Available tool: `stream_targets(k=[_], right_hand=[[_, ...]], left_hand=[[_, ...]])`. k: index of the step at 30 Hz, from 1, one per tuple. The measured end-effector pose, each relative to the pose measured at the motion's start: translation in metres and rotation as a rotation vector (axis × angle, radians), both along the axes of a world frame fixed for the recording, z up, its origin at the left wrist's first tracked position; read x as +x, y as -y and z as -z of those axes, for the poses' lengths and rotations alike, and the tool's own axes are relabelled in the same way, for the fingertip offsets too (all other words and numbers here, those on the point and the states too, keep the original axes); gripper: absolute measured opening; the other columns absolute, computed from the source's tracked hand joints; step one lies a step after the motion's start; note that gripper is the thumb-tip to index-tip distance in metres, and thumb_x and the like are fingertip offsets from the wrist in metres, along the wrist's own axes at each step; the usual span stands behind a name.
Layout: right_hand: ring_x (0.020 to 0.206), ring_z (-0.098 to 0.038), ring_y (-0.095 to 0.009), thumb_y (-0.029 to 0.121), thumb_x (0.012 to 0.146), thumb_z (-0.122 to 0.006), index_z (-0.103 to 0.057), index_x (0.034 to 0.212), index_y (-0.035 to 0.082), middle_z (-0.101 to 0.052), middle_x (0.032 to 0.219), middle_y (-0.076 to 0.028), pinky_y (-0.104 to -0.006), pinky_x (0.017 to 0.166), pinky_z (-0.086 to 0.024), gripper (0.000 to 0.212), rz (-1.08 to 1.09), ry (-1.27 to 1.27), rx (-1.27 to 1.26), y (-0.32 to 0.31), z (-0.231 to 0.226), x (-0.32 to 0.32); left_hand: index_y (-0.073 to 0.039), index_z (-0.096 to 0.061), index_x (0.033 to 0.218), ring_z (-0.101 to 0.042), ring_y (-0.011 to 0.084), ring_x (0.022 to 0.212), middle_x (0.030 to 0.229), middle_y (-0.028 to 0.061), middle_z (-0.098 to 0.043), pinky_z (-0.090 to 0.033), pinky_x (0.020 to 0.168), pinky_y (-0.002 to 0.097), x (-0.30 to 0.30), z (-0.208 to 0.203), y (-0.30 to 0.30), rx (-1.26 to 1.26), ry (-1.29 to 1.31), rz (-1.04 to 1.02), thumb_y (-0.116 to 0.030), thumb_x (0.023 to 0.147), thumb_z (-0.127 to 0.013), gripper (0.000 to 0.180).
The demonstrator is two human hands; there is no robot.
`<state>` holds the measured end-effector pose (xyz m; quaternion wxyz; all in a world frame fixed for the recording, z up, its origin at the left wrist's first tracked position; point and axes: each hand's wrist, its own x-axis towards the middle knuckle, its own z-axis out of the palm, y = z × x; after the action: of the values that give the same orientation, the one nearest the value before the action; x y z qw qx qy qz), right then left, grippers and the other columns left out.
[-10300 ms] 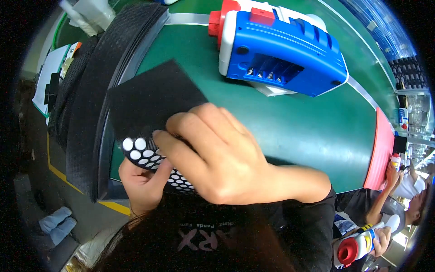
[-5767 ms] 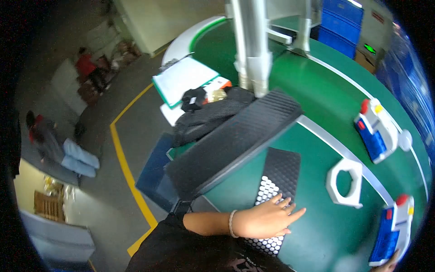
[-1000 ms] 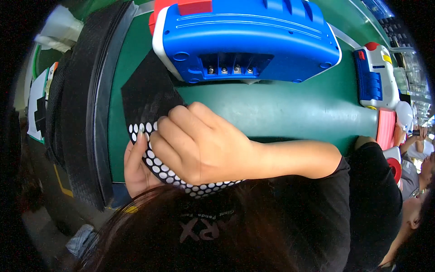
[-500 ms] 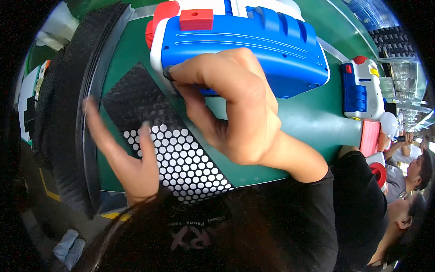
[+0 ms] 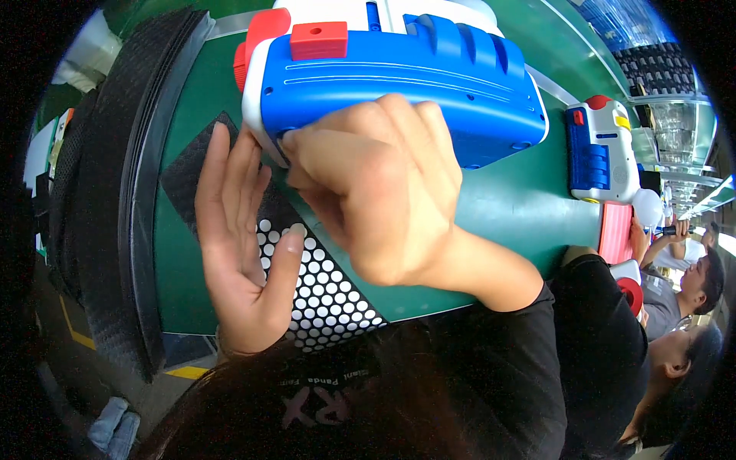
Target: The person applies small adhesive pads by hand to the interior of a plastic toy's battery compartment.
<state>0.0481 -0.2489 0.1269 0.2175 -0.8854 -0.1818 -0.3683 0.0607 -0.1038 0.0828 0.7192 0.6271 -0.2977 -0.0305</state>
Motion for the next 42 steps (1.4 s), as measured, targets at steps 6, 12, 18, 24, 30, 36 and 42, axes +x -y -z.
stream_targets(k=[6, 12, 18, 24, 30, 36, 42], right_hand=[[0.051, -0.042, -0.002, 0.000, 0.061, -0.079, -0.039, 0.099, 0.004, -0.042, 0.058, 0.003, -0.0141, 0.044, -0.030, 0.055, 0.247, -0.092, 0.002, 0.010, -0.017, -0.004], [0.077, -0.055, -0.011, -0.005, 0.079, -0.058, -0.056, 0.093, -0.003, -0.058, 0.089, -0.008, -0.0204, 0.070, -0.043, 0.014, 0.333, 0.137, 0.203, 0.087, -0.035, -0.037], [0.108, -0.050, -0.026, -0.004, 0.079, -0.056, -0.059, 0.088, -0.003, -0.050, 0.116, -0.018, -0.0337, 0.088, -0.043, 0.010, 0.190, -0.063, 0.341, 0.108, -0.011, -0.056], [0.109, -0.050, -0.031, -0.011, 0.076, -0.055, -0.056, 0.091, -0.005, -0.043, 0.118, -0.021, -0.0352, 0.089, -0.045, 0.015, 0.084, -0.047, 0.558, 0.098, 0.013, -0.058], [0.104, -0.053, -0.029, -0.008, 0.069, -0.063, -0.062, 0.084, 0.000, -0.047, 0.111, -0.018, -0.0374, 0.084, -0.050, 0.017, 0.102, 0.045, 0.445, 0.097, 0.011, -0.052], [0.102, -0.054, -0.030, -0.010, 0.065, -0.063, -0.063, 0.085, 0.001, -0.048, 0.110, -0.018, -0.0373, 0.083, -0.051, 0.022, 0.138, 0.058, 0.346, 0.106, 0.018, -0.053], [0.101, -0.055, -0.030, -0.008, 0.064, -0.065, -0.062, 0.084, -0.001, -0.050, 0.108, -0.018, -0.0373, 0.084, -0.050, 0.021, 0.174, 0.090, 0.316, 0.101, 0.017, -0.055]], left_hand=[[0.005, -0.015, 0.135, -0.028, 0.0337, 0.127, 0.135, 0.0265, -0.028, -0.017, 0.105, 0.0416, 0.001, 0.004, -0.003, 0.071, 0.057, -0.074, 0.006, 0.073, -0.044, 0.069], [0.008, -0.018, 0.133, -0.028, 0.0340, 0.127, 0.136, 0.0257, -0.026, -0.018, 0.105, 0.0414, 0.000, -0.002, 0.010, 0.133, 0.172, -0.102, 0.006, 0.075, -0.043, 0.063], [0.011, -0.021, 0.131, -0.028, 0.0352, 0.126, 0.135, 0.0251, -0.027, -0.020, 0.104, 0.0400, -0.003, 0.008, 0.009, 0.305, 0.251, -0.191, 0.002, 0.074, -0.051, 0.064], [0.010, -0.017, 0.132, -0.029, 0.0348, 0.126, 0.136, 0.0254, -0.025, -0.021, 0.104, 0.0414, -0.001, 0.006, 0.006, 0.341, 0.172, -0.229, 0.008, 0.073, -0.043, 0.064], [0.011, -0.015, 0.132, -0.028, 0.0363, 0.126, 0.136, 0.0256, -0.023, -0.021, 0.104, 0.0429, -0.006, 0.001, 0.014, 0.367, 0.154, -0.271, 0.006, 0.075, -0.042, 0.063], [0.006, -0.016, 0.134, -0.028, 0.0325, 0.127, 0.137, 0.0224, -0.024, -0.022, 0.104, 0.0433, -0.009, 0.004, 0.022, 0.390, 0.176, -0.276, 0.009, 0.076, -0.037, 0.062], [0.007, -0.016, 0.134, -0.028, 0.0331, 0.127, 0.137, 0.0226, -0.025, -0.023, 0.104, 0.0439, -0.008, 0.002, 0.020, 0.372, 0.181, -0.254, 0.007, 0.075, -0.040, 0.064]])
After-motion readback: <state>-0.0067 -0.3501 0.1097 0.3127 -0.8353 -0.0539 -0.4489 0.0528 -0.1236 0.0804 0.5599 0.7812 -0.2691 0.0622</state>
